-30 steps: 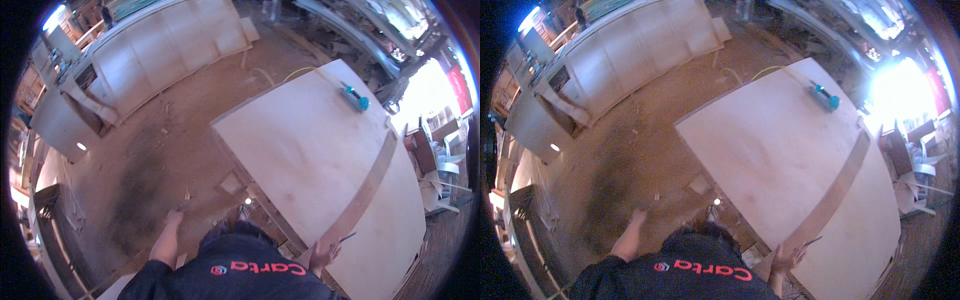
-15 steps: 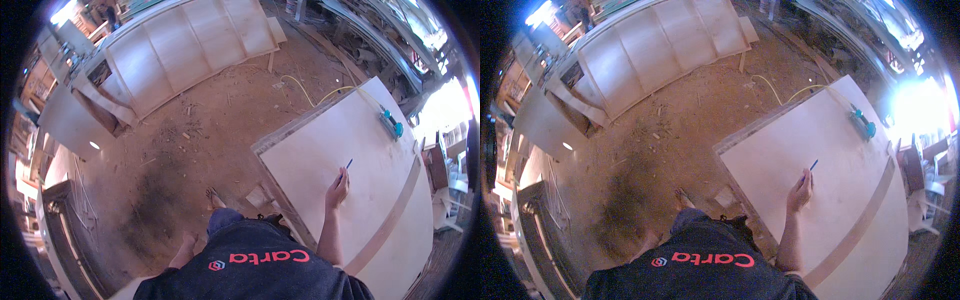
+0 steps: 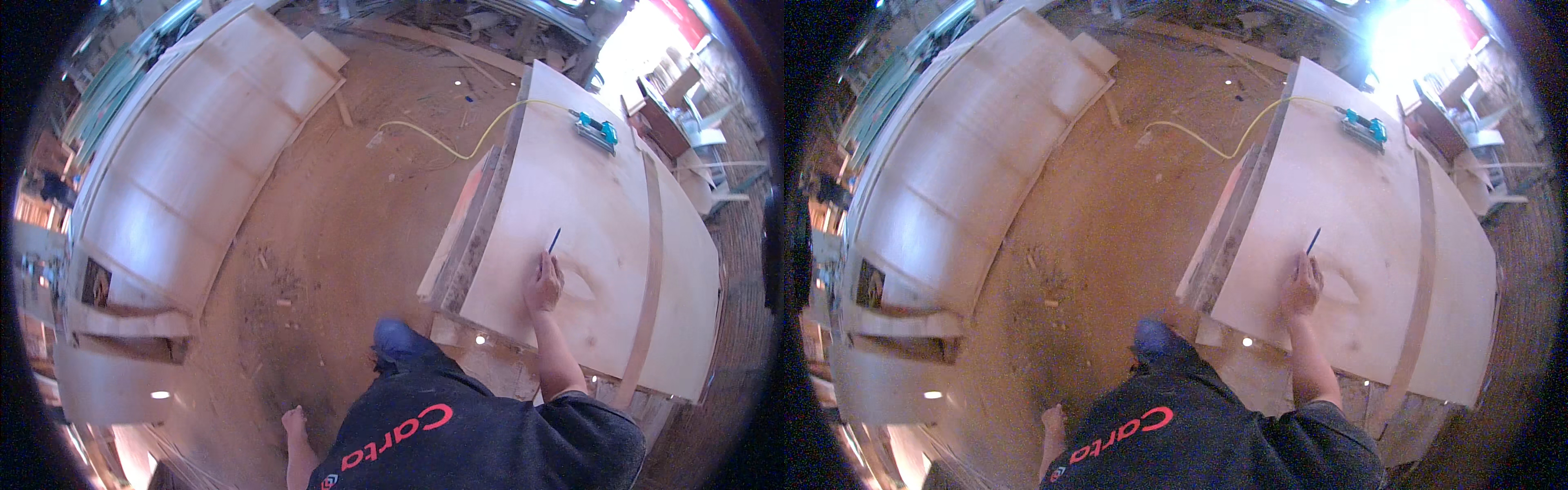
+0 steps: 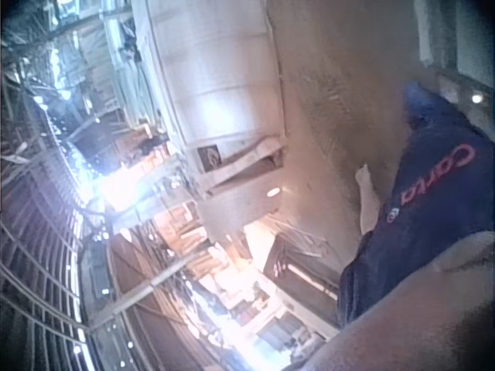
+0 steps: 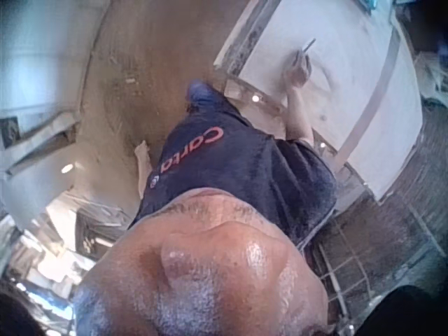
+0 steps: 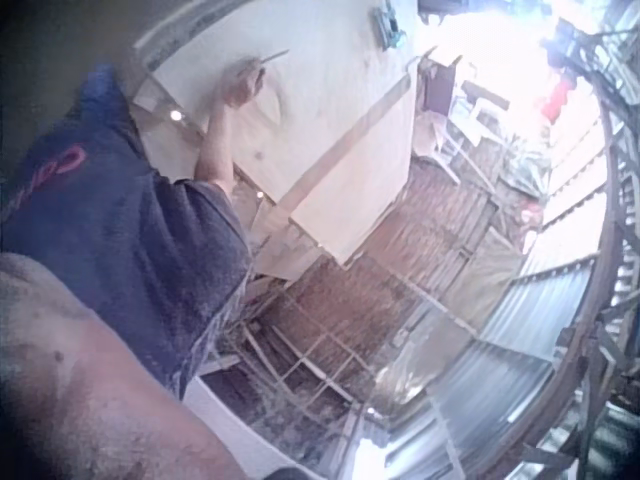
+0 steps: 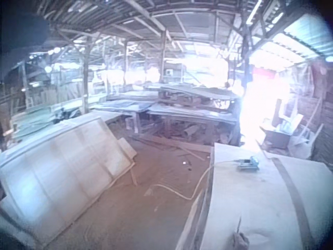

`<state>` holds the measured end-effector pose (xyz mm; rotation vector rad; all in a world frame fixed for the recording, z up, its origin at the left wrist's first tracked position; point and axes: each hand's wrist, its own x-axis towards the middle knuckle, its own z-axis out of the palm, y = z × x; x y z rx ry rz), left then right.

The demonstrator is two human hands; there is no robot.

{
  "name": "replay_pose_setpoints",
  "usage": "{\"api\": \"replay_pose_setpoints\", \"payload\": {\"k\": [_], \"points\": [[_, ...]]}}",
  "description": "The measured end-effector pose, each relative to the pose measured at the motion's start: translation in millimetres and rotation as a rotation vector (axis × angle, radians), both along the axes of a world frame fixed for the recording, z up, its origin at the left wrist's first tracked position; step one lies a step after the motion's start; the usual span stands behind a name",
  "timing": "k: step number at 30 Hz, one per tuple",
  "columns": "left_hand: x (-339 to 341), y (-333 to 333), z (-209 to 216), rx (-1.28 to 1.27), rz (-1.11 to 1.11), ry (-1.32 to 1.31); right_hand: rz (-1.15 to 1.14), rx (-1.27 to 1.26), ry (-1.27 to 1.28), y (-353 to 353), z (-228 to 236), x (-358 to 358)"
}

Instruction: The person positions a large sheet of plywood on a workbench, marks lines with a pencil, and uses a nail gun to attach a wooden strip along the marked line. The person then flips the sheet and continues nailing.

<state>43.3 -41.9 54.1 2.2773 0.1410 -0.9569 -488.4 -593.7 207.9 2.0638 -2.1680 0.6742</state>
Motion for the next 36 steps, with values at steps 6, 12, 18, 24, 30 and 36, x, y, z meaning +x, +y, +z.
{"api": "replay_pose_setpoints", "payload": {"k": [6, 12, 18, 24, 30, 36], "points": [[71.4, -112.1, -36.2, 0.005, -0.601, -0.147, -0.017, -0.025, 0.05, 8.2, 12.0, 1.7], [160.4, -232.5, -55.8, 0.186, -0.931, -0.323, -0.049, 0.002, 0.038, 18.0, 6.0, 13.7], [227.2, -438.6, -6.4, 0.337, -1.04, -0.381, -0.41, -0.039, 0.141, 21.7, 1.7, 28.5], [290.0, -705.1, -15.4, -0.086, -1.215, -0.808, -0.988, -0.065, 0.026, 21.4, -24.9, 48.0], [155.7, -974.7, 71.4, -0.772, -1.352, -0.851, -1.262, -0.046, 0.04, 17.4, -16.8, 74.1], [-76.7, -1070.1, 171.9, -1.249, -1.788, -0.806, -1.437, -0.025, 0.119, -9.5, -17.6, 74.4]]}}
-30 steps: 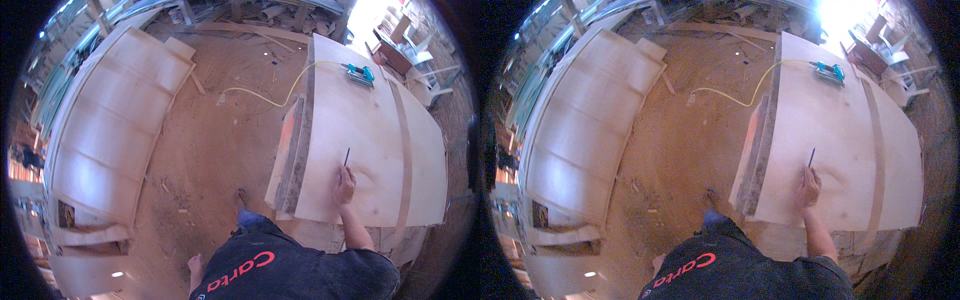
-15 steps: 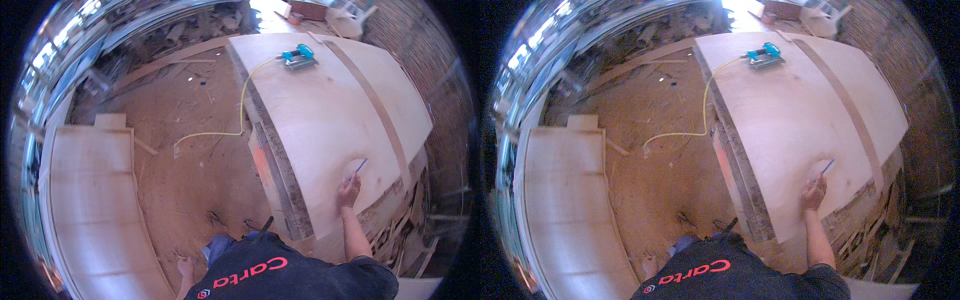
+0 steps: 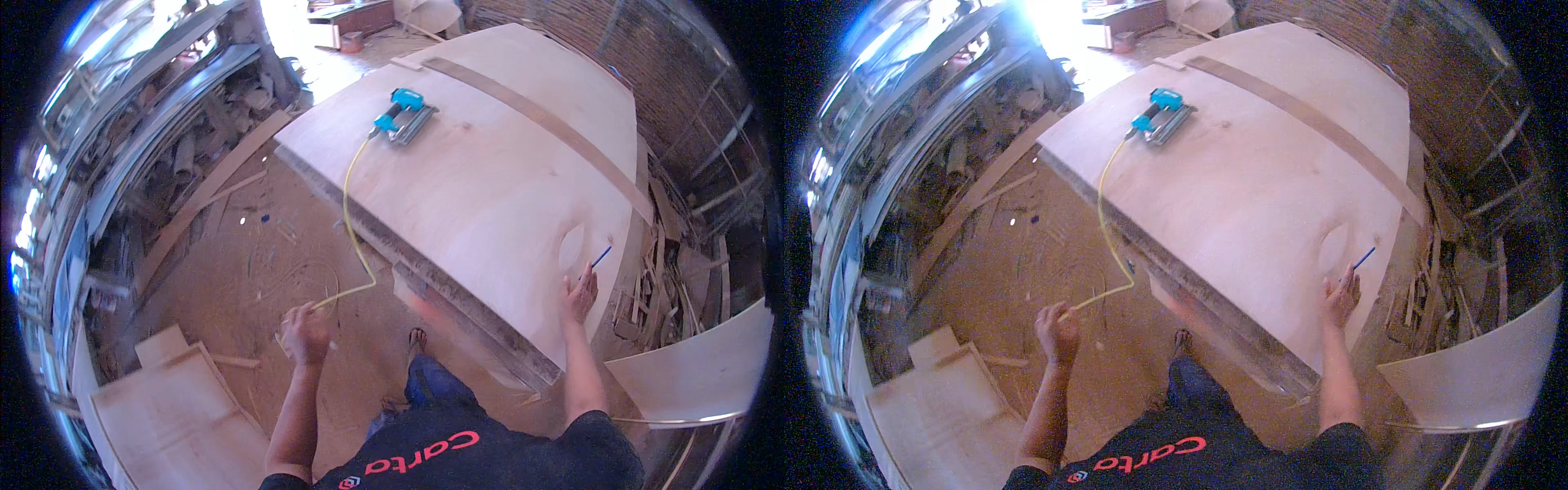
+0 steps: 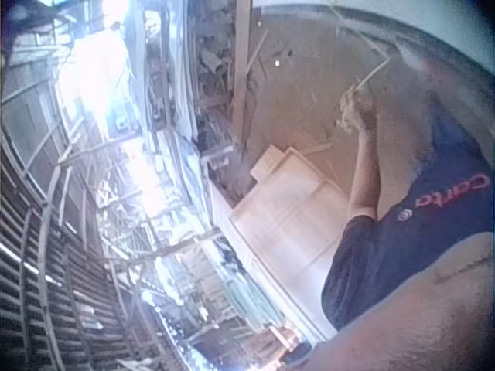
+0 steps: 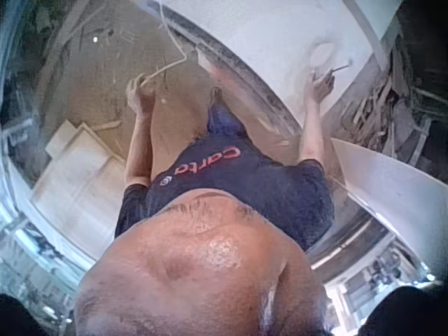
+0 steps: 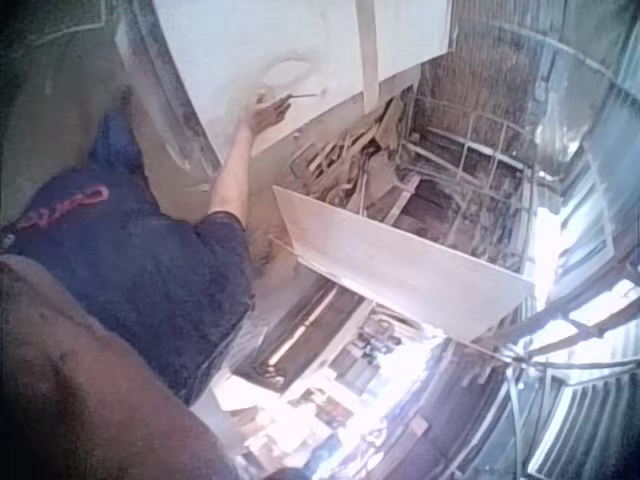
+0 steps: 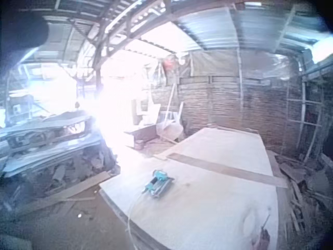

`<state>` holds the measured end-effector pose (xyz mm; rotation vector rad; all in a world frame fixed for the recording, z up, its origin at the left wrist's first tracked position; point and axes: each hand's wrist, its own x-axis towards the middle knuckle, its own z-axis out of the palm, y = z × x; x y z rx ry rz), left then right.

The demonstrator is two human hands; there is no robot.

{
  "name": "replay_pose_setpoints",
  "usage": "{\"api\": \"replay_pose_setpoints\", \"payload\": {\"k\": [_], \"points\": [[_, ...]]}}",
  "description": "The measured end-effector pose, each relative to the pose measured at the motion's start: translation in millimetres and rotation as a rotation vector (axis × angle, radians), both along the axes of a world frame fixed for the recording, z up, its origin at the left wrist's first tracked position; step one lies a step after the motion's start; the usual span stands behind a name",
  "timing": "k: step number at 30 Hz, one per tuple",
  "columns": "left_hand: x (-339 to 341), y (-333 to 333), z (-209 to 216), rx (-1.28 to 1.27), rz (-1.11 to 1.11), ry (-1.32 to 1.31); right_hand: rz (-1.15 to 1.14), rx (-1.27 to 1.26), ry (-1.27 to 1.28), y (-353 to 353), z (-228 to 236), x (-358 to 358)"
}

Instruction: The person positions a large sheet of plywood on a workbench, marks lines with a pencil, and uses a nail gun to attach a wooden strip along the marked line. The person then flips the sheet and continues nailing.

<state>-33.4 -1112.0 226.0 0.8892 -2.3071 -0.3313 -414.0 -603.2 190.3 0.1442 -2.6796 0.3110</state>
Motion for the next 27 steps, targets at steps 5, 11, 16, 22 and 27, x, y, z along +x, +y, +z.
{"api": "replay_pose_setpoints", "payload": {"k": [5, 11, 16, 22, 27], "points": [[-163.4, -14.6, 26.0, 0.085, -0.193, 0.158, -0.049, 0.015, 0.167, -9.6, 16.3, -72.6], [-223.4, -59.5, 6.7, 0.464, -0.057, -0.003, -0.001, 0.105, 0.243, -16.4, 64.5, -314.7], [-202.6, -73.0, -23.3, 1.036, -0.021, -0.022, 0.094, 0.095, -0.306, -59.6, 95.7, -484.2], [-203.5, -51.4, -59.1, 1.329, 0.011, 0.014, 0.159, 0.08, -0.439, -13.7, 42.9, -657.3], [-189.1, -32.6, -57.9, 1.317, 0.123, 0.002, 0.233, 0.037, -0.554, -33.3, 27.7, -657.7]]}}
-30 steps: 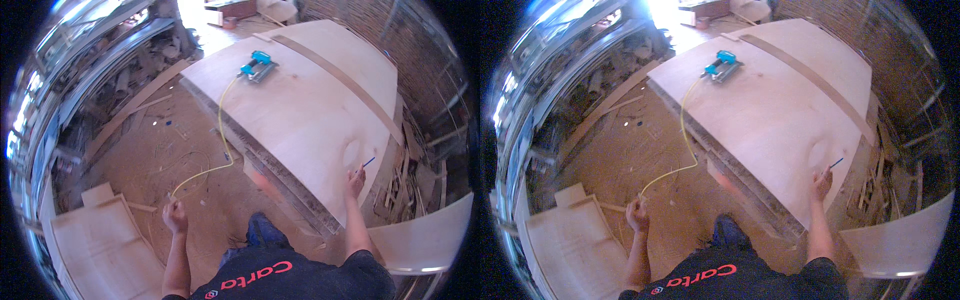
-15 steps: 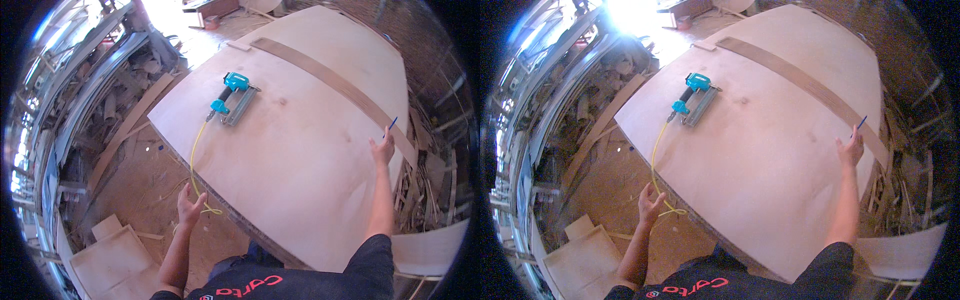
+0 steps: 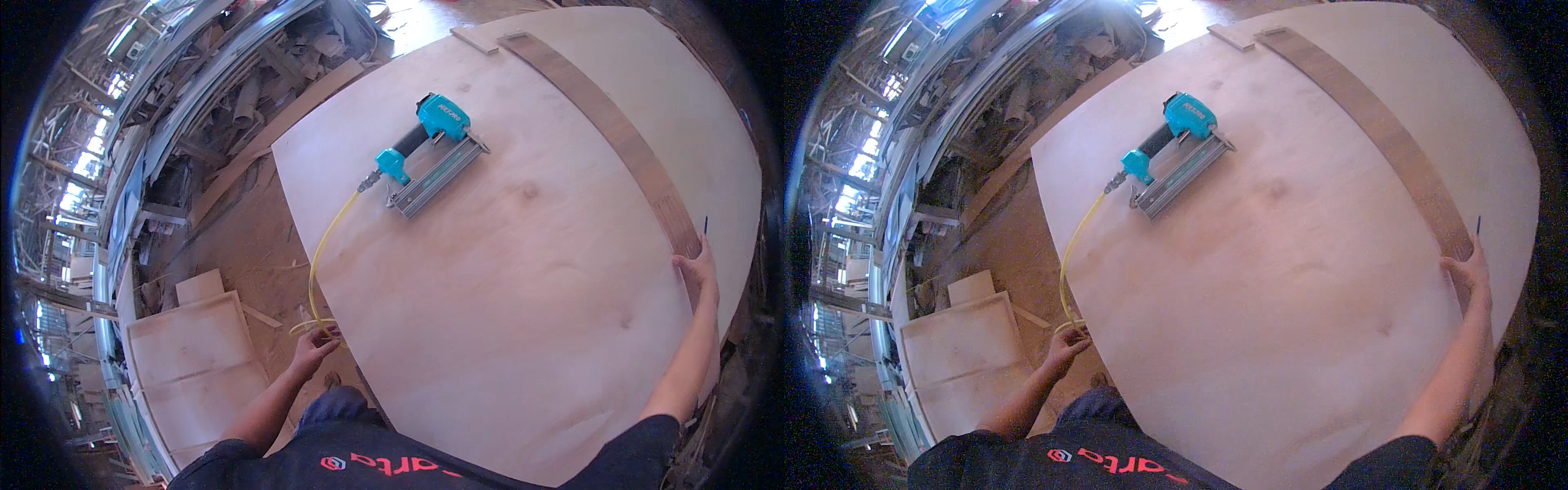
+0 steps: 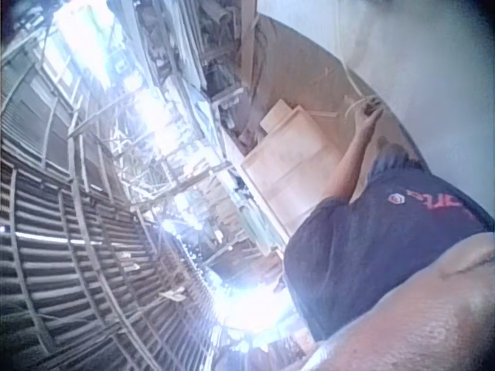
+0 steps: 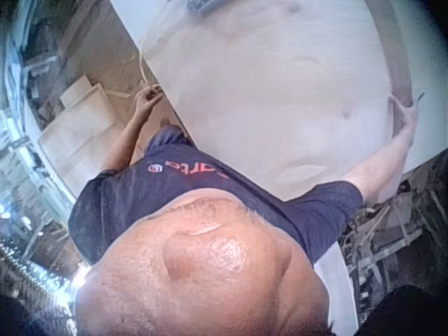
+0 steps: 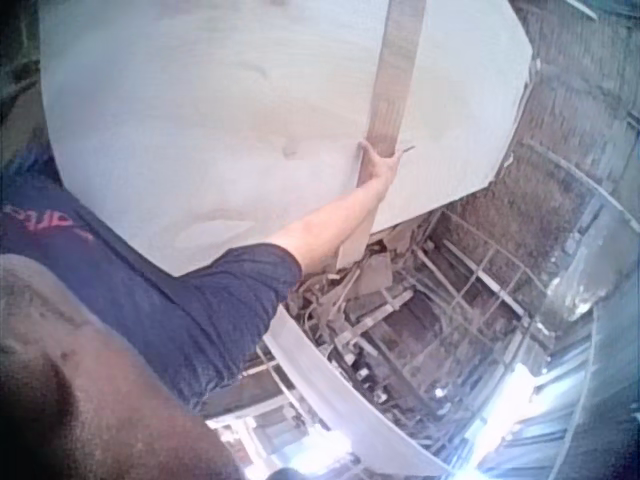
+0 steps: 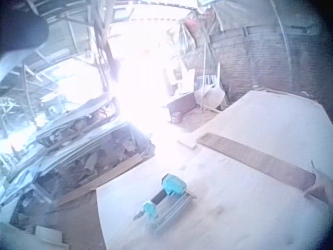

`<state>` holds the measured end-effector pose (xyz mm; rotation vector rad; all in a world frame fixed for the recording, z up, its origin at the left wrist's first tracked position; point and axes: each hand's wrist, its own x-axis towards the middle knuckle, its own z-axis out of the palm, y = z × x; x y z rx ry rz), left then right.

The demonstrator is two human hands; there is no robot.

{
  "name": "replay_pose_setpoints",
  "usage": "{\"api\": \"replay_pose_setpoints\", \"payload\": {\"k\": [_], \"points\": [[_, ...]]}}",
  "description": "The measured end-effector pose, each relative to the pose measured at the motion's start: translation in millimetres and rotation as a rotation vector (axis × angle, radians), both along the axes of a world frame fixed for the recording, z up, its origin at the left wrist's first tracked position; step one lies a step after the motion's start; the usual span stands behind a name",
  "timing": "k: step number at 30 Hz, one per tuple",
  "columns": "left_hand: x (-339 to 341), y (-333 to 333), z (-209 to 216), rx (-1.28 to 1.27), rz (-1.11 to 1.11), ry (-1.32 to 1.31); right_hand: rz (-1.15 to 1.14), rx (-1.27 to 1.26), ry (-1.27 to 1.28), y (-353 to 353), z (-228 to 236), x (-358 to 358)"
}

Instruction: The person positions a large sheet of plywood on a workbench, marks lines with a pencil, and uses a nail gun to attach a wooden strip along the marked line. The person then flips the sheet and continues nailing.

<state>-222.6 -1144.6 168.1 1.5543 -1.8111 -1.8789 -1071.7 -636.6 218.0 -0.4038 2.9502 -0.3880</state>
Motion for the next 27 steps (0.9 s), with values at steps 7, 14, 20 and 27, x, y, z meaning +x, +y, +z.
{"api": "replay_pose_setpoints", "payload": {"k": [7, 14, 20, 27], "points": [[9.1, -10.2, -17.8, -0.03, -0.007, -0.031, -0.074, -0.045, 0.27, 16.5, 25.6, 89.8], [10.7, -15.2, 13.5, 0.03, -0.028, 0.139, -0.112, -0.127, 0.311, 118.1, 80.4, 308.9], [18.1, -44.5, 42.8, 0.123, -0.017, 0.374, -0.188, -0.184, 0.224, 286.8, 136.6, 565.4], [18.4, -78.1, 95.5, 0.227, -0.128, 0.552, -0.284, -0.048, 0.12, 241.5, 157.4, 764.5]]}}
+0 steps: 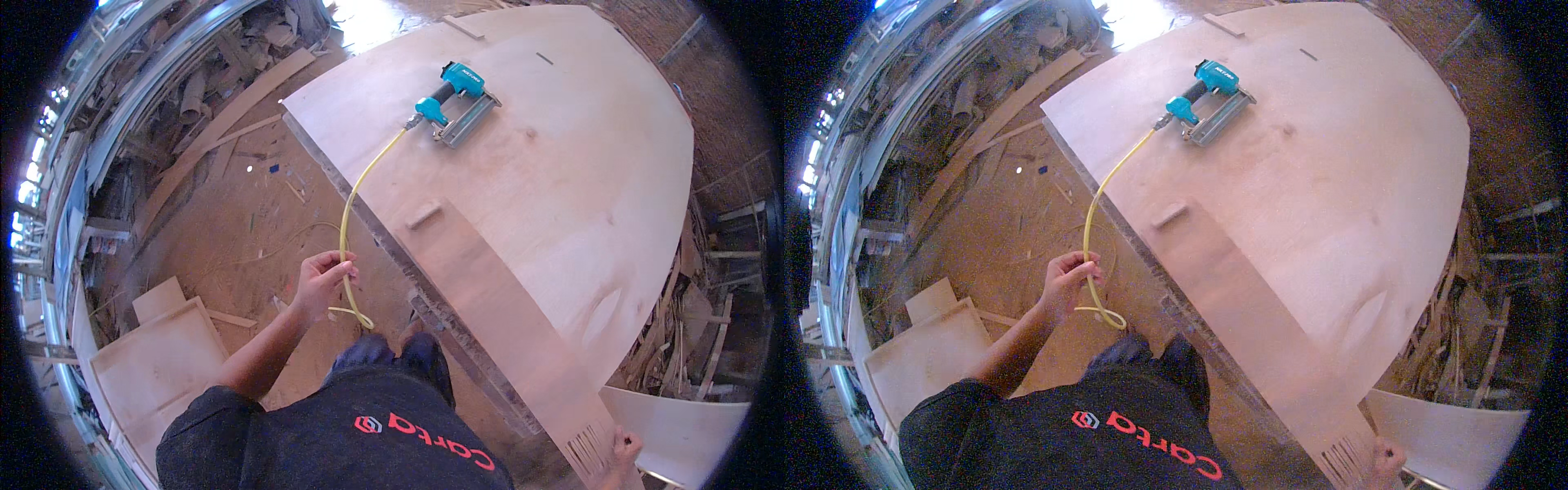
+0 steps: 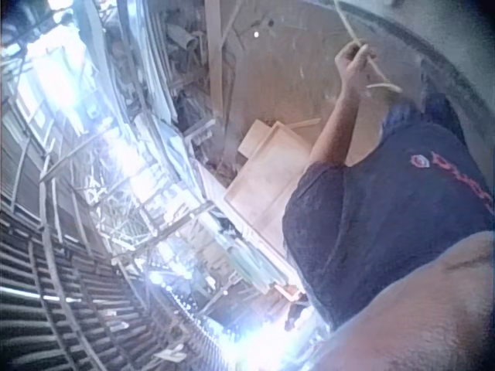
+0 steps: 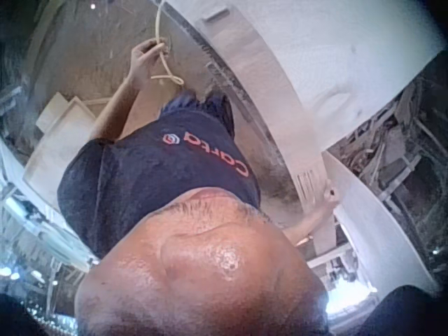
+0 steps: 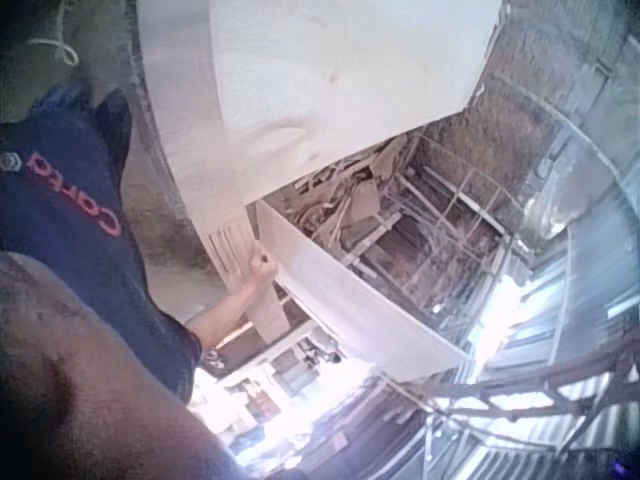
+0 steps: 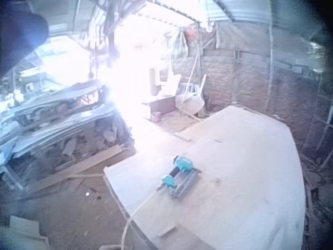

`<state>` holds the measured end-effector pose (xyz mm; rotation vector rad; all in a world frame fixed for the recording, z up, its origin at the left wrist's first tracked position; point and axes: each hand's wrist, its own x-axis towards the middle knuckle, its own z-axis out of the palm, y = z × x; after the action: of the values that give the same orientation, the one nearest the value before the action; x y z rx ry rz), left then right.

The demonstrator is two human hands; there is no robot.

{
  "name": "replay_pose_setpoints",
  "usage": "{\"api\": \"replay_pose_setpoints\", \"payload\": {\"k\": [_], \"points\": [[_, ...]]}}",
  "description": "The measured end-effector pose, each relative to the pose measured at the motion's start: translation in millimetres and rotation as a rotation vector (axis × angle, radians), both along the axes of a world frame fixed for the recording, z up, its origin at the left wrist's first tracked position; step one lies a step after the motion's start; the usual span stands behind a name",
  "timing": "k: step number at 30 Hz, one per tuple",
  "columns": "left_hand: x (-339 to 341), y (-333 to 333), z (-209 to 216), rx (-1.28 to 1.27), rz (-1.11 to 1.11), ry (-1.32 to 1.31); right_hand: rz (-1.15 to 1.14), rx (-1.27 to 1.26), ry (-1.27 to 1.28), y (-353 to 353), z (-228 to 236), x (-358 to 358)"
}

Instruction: The person positions a large sheet of plywood on a workbench, marks lines with a pencil, and uses a nail gun to attach a wooden strip along the marked line. The person then flips the sheet and continues nailing.

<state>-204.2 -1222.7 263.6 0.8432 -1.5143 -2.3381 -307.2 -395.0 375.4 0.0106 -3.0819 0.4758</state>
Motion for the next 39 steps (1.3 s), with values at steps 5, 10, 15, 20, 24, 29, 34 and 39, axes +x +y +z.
{"api": "replay_pose_setpoints", "payload": {"k": [5, 10, 15, 20, 24, 29, 34, 39], "points": [[-0.7, -4.6, 36.2, -0.032, -0.045, -0.03, 0.049, -0.031, -0.043, -89.6, -38.2, -5.3], [-21.5, 14.6, 68.2, -0.033, -0.095, 0.026, -0.01, 0.067, 0.111, -225.1, -56.7, -40.5], [-20.0, 27.6, 64.4, -0.051, -0.076, 0.015, 0.063, -0.043, 0.107, -353.3, -42.6, -71.6], [-18.1, 31.8, 44.0, -0.1, -0.052, -0.031, 0.114, -0.111, 0.155, -409.1, -57.5, -88.2], [-17.4, 32.1, 52.5, -0.105, -0.054, -0.062, 0.183, -0.15, 0.177, -426.3, -83.1, -106.8], [-33.6, 25.6, 69.4, -0.053, -0.123, 0.025, 0.198, -0.078, 0.153, -470.1, -91.0, -117.6], [-40.7, -23.9, 73.8, -0.192, -0.68, -0.274, 0.329, 0.036, 0.421, -484.0, -80.9, -106.6], [-72.6, -105.1, 52.9, -1.118, -0.647, -0.574, 0.27, 0.129, -0.262, -447.0, -56.0, -51.6]]}}
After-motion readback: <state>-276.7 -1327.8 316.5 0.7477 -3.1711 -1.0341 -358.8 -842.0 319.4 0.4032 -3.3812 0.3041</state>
